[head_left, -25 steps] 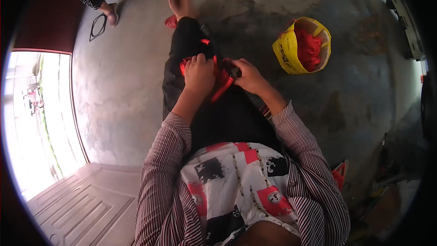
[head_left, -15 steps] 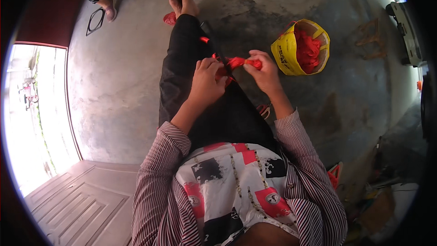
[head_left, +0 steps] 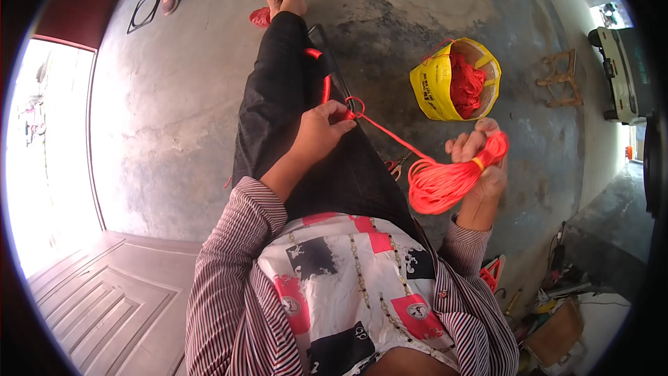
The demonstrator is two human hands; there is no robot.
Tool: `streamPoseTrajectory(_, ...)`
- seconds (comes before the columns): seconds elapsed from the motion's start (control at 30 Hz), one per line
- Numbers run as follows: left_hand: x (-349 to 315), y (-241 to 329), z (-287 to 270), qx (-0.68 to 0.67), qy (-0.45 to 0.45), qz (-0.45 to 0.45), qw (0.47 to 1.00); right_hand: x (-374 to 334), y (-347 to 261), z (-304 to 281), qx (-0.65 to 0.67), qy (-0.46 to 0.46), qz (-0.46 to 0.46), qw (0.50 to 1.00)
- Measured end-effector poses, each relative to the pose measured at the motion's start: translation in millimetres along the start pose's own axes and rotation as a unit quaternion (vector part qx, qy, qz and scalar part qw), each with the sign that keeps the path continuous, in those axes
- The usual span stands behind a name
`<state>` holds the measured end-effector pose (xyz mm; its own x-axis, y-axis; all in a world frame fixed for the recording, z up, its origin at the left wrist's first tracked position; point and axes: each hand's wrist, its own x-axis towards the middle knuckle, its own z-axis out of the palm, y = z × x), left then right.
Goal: Wrapping red thread or twine tightly around a black plastic D-shaped handle or frame.
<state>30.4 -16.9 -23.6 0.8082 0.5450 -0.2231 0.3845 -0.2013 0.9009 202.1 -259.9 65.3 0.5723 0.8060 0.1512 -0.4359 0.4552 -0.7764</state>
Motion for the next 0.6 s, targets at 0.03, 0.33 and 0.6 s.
streamPoseTrajectory(0.03, 1, -1, 1, -0.018, -0.007, -0.008, 1.000, 2, 10, -9, 0.064, 0.007, -0.029, 0.998)
streamPoseTrajectory(0.33, 1, 1, 2, -0.017, -0.012, -0.020, 1.000, 28, 104, 11, 0.002, 0.173, 0.125, 0.977)
streamPoseTrajectory(0.6, 0, -1, 5, -0.085, 0.010, -0.034, 0.996, 38, 108, 45, -0.243, 0.106, 0.121, 0.957)
